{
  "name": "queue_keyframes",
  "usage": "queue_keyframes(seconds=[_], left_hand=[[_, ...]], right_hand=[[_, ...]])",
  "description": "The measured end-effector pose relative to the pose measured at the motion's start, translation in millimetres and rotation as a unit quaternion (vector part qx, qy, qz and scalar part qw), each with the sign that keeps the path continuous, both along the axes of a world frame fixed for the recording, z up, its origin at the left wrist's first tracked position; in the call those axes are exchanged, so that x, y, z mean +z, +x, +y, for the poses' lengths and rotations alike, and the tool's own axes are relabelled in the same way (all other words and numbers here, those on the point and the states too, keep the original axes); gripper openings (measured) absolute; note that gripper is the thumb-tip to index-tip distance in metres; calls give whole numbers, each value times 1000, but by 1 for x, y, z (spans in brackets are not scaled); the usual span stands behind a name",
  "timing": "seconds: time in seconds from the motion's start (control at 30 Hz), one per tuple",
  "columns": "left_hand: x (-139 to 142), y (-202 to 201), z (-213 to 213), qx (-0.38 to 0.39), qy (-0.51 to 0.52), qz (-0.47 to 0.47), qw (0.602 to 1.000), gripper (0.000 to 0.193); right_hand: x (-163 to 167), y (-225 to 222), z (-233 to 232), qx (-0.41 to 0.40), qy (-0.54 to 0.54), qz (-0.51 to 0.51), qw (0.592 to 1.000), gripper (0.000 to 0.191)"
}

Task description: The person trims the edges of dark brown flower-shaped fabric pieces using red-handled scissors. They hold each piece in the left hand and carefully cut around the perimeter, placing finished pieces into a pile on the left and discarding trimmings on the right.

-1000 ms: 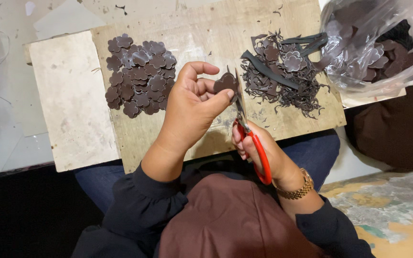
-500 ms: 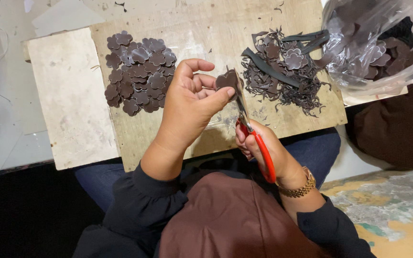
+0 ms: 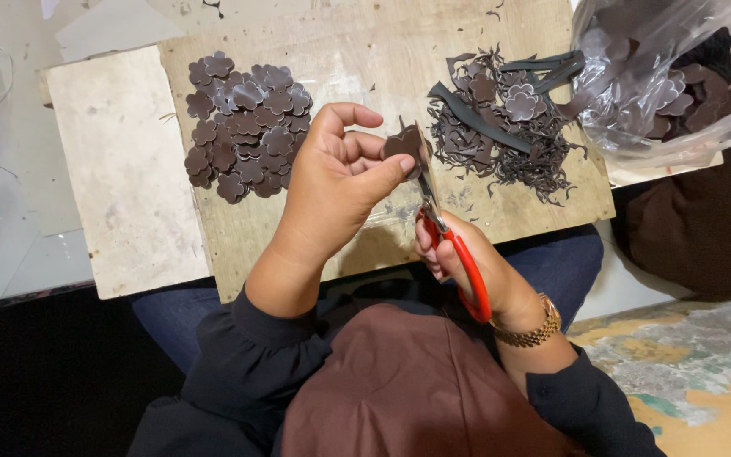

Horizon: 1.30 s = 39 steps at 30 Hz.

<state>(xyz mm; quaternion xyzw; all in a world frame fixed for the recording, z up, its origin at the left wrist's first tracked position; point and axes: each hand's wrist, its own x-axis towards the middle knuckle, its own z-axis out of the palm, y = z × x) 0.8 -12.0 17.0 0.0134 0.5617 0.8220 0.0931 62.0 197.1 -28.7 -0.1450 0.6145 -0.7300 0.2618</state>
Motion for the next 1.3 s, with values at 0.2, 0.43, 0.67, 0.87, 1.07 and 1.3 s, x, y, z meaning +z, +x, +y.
queue_keyframes(seconds=[0.2, 0.43, 0.67, 0.87, 1.07, 1.3], left_hand=[[-3, 0, 1, 12, 8, 7, 1000, 45], [-6, 0, -1, 3, -5, 7, 1000, 44], [-4, 0, 0, -11, 3, 12, 1000, 44], [-4, 1, 1, -11, 9, 8, 1000, 44], [-5, 0, 2, -2, 10, 11, 1000, 43], [-7, 1, 3, -1, 17, 8, 1000, 42]], right_hand=[[-4, 0, 0, -1, -31, -11, 999, 62], [-4, 2, 0, -13, -35, -23, 999, 61], [-2, 1, -1, -1, -21, -42, 999, 64], [-4, 0, -2, -5, -9, -16, 1000, 68], [-5, 2, -2, -7, -24, -2, 1000, 65], [-8, 1, -3, -9, -13, 5, 1000, 68]])
